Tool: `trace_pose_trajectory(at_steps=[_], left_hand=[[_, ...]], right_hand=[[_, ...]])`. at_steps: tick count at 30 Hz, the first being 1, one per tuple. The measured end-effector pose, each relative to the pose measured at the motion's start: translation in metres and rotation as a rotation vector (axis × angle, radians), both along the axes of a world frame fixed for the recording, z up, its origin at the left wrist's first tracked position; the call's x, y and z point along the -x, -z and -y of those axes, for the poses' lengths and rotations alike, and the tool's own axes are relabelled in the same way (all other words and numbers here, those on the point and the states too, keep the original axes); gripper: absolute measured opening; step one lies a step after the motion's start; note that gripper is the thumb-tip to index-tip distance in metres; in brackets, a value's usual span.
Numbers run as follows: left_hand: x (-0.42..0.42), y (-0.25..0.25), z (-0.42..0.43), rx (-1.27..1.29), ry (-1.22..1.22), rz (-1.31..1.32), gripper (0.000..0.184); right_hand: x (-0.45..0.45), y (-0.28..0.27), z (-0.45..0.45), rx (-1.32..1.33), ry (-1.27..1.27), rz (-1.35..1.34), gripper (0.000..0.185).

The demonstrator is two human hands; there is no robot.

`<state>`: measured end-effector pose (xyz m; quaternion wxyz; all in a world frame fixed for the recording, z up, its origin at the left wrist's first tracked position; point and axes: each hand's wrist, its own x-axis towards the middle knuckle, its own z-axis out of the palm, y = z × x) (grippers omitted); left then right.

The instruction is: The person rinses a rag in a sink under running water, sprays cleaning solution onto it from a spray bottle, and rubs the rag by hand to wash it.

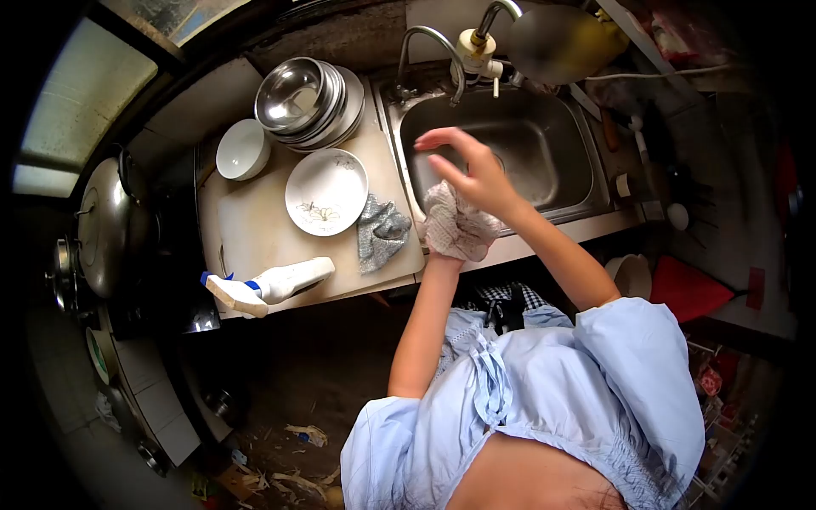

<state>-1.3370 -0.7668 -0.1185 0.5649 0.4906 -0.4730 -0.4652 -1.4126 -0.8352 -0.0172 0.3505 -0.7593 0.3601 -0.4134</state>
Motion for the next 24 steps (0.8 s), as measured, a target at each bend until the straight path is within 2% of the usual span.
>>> trace_pose_trajectory(at_steps=[2, 4, 5, 6, 7, 9, 10, 11, 13, 14, 17, 20, 23, 24], left_hand=[[0.002, -0.007, -0.001, -0.035, 0.104, -0.484, 0.034], [0.007, -0.017, 0.001, -0.095, 0.202, -0.962, 0.045], [0.012, -0.022, 0.002, -0.139, 0.245, -1.198, 0.051], [0.023, -0.028, 0.003, -0.007, 0.260, -1.166, 0.049], [0.026, -0.039, 0.001, -0.027, 0.284, -1.159, 0.049], [0.025, -0.060, -0.002, -0.258, 0.256, -0.954, 0.054], [0.026, -0.056, -0.003, -0.186, 0.394, -0.912, 0.054], [0.030, -0.041, 0.000, -0.029, 0.362, -0.120, 0.052], [0.028, -0.025, 0.005, -0.283, 0.253, -0.924, 0.051], [0.032, -0.031, 0.009, -0.314, 0.251, -0.990, 0.051], [0.047, -0.049, 0.015, -0.402, 0.267, -1.001, 0.050], [0.063, -0.065, 0.017, -0.494, 0.273, -0.993, 0.049], [0.074, -0.074, 0.015, -0.558, 0.275, -0.965, 0.048], [0.076, -0.069, 0.016, -0.619, 0.324, -0.856, 0.048]], right_hand=[[0.033, 0.009, -0.012, 0.009, 0.152, -0.039, 0.025], [0.038, 0.007, -0.039, 0.173, 0.045, -0.363, 0.033], [0.032, 0.013, -0.045, 0.111, -0.006, -0.421, 0.039], [0.027, 0.017, -0.043, 0.167, 0.068, -0.499, 0.040], [0.022, 0.019, -0.039, 0.219, 0.142, -0.578, 0.040], [0.022, 0.026, -0.015, -0.058, 0.168, -0.338, 0.041], [0.025, 0.030, -0.003, -0.151, 0.194, -0.224, 0.041], [0.028, 0.036, 0.004, -0.244, 0.217, -0.110, 0.042], [0.026, 0.045, -0.002, -0.231, 0.216, -0.082, 0.045], [0.026, 0.048, -0.008, -0.207, 0.236, -0.113, 0.046], [0.031, 0.057, -0.030, -0.094, 0.215, -0.211, 0.048], [0.052, 0.054, -0.025, -0.143, 0.246, -0.293, 0.044], [0.082, 0.060, -0.001, -0.226, 0.283, -0.303, 0.042], [0.091, 0.070, 0.004, -0.434, 0.314, -0.121, 0.044]])
